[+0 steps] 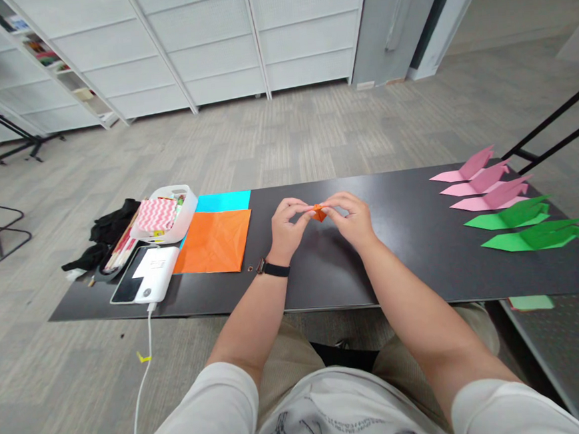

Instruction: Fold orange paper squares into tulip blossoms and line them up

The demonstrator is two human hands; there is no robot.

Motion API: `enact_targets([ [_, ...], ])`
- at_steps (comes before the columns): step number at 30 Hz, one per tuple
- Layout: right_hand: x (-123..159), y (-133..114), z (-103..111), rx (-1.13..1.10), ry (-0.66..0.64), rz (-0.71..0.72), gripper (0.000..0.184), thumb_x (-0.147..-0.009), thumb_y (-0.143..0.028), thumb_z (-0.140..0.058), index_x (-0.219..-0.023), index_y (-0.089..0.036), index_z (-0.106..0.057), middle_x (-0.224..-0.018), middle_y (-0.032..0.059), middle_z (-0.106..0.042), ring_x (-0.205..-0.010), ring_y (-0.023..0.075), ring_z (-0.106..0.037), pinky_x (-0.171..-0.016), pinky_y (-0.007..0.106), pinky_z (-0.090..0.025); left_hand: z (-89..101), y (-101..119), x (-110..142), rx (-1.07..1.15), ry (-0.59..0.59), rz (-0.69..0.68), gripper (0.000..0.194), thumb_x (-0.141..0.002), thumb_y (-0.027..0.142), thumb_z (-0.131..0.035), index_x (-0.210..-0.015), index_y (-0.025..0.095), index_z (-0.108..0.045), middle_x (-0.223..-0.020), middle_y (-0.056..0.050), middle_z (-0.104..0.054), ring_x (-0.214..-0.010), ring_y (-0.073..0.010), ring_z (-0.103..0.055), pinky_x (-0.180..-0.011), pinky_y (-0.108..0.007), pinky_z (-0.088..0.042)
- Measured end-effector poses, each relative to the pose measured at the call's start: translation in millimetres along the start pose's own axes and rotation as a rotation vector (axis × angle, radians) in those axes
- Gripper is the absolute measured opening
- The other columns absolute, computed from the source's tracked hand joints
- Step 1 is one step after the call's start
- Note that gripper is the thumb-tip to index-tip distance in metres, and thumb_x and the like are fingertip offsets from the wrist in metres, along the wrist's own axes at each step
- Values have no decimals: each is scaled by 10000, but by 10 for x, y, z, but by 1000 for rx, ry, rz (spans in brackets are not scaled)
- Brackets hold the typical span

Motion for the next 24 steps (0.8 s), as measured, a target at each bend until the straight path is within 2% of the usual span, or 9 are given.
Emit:
enact_targets([
  [3, 18, 38, -26, 57, -1, -32, 131, -959, -366, -729, -1012, -317, -839, -942, 35, -757, -887, 219, -719, -878, 420, -610, 30, -18, 12, -5, 44, 30, 197, -952, 439, -780, -933, 250, -828, -901, -28, -698, -850, -160, -667, -807, -325, -569],
  [7, 48, 83, -73, 79, -41, -47, 188, -996, -374, -682, -1091, -312, -831, -972, 36, -798, -862, 216, -738, -883, 417, -618, 18, -44, 37, 2, 30, 59, 192, -973, 431, -756, -983, 255, -832, -886, -28, -743, -779, -152, -655, -740, -309, -553],
  [11, 48, 67, -72, 81, -40, -34, 232, -1020, -404, -644, -1134, -308, -821, -1098, 53, -812, -977, 233, -758, -957, 428, -614, 29, -52, 45, -30, 47, 41, 221, -989, 447, -732, -1070, 267, -831, -999, -51, -788, -876, -177, -704, -761, -324, -566],
  [15, 36, 29, -54, 32, -13, -27, 239, -1025, -411, -630, -1142, -296, -804, -1134, 64, -799, -1012, 230, -752, -941, 413, -616, 18, -71, 48, -45, 43, 45, 235, -1002, 445, -714, -1104, 262, -821, -1085, -65, -795, -1007, -193, -725, -817, -329, -583],
  [19, 53, 89, -77, -13, 12, -83, 209, -1014, -431, -639, -1058, -268, -761, -1058, 65, -791, -959, 223, -754, -887, 396, -626, -20, -181, 66, 21, 49, 136, 231, -988, 444, -726, -1046, 228, -781, -1021, -58, -786, -927, -174, -736, -811, -309, -588],
  [24, 72, 198, -91, -59, 31, -156, 245, -1033, -467, -595, -1146, -264, -674, -1061, 68, -776, -971, 216, -752, -884, 384, -625, -41, -343, 89, 105, 92, 258, 301, -952, 447, -767, -1121, 220, -664, -967, -46, -766, -877, -158, -748, -806, -286, -591],
])
Point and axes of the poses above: each hand's wrist, its own x-axis away from the middle knuckle, its own z-axis out of the back of the hand, y = z × x, the point moved 6 cm from there along -x, towards the middle knuckle
